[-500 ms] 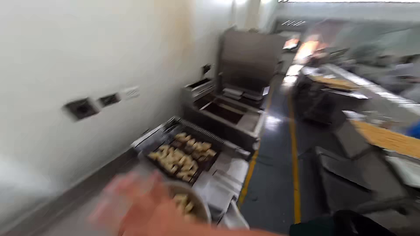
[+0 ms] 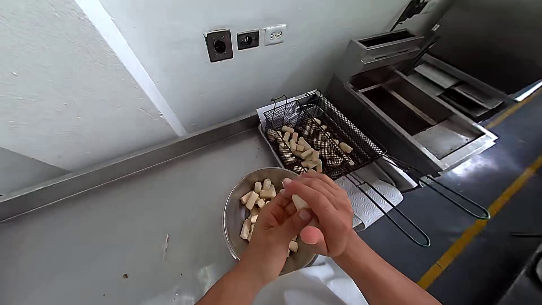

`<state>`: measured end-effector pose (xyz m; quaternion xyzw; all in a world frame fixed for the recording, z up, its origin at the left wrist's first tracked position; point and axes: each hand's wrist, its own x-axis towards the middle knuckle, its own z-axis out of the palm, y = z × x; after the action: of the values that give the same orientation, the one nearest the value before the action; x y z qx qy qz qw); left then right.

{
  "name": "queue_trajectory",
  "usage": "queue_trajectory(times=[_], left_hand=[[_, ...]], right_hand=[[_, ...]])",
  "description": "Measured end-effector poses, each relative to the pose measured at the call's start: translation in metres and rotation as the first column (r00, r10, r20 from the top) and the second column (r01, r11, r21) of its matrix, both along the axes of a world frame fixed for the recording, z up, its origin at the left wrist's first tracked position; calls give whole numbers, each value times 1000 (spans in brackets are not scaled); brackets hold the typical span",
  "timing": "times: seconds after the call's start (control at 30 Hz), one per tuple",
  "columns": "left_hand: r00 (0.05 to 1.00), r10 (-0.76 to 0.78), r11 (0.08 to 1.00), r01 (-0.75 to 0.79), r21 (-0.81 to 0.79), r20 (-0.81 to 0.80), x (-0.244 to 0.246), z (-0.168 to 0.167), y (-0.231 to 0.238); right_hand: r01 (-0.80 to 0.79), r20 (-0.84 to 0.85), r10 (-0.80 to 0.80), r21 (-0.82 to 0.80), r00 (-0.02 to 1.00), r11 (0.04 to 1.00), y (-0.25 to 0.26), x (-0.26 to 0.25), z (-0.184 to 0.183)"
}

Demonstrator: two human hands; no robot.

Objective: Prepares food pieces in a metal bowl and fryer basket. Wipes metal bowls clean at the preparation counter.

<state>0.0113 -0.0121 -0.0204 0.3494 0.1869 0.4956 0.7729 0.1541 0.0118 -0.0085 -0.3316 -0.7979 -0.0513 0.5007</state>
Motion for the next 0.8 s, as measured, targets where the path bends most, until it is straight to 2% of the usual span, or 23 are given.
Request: queue_trajectory(times=[0.07, 0.17, 0.23, 0.3, 0.4, 0.5, 0.57, 0.63, 0.7, 0.73, 0.8], left_hand=[[1000, 14, 1000, -14, -6, -3, 1, 0, -2], [998, 34, 999, -33, 18, -45, 1, 4, 0], [992, 76, 995, -69, 66, -104, -1, 11, 0], [980, 124, 983, -100, 154, -158, -2, 14, -1], [961, 186, 959, -132, 252, -203, 2, 15, -5], [969, 184, 959, -140, 248, -163, 8, 14, -9], [972, 187, 967, -156, 203, -140, 10, 11, -9], [954, 244, 960, -211, 187, -176, 8, 6, -4], [881, 352, 928, -285, 242, -314, 4, -7, 5], [834, 375, 919, -278, 278, -405, 1, -17, 11], [723, 255, 957, -92, 276, -642, -5, -33, 16]], right_hand=[[-35, -65, 34, -10, 997, 999, 1, 0, -1], [-178, -240, 137, -158, 961, 971, 0, 1, -1], [-321, -329, 233, -244, 915, 915, -4, 4, 3], [-398, -399, 284, -239, 872, 886, -9, 6, 5], [-360, -408, 275, -146, 871, 922, -13, 5, 3], [-229, -328, 202, -47, 923, 972, -13, 4, -5], [-183, -306, 154, -68, 939, 981, -12, 3, -5], [-181, -316, 111, -199, 942, 963, -10, 0, -6], [-214, -335, 63, -437, 940, 874, -14, 0, -13], [-254, -400, 12, -558, 917, 790, -16, 0, -21], [-419, -595, -198, -728, 779, 542, -23, -3, -49]])
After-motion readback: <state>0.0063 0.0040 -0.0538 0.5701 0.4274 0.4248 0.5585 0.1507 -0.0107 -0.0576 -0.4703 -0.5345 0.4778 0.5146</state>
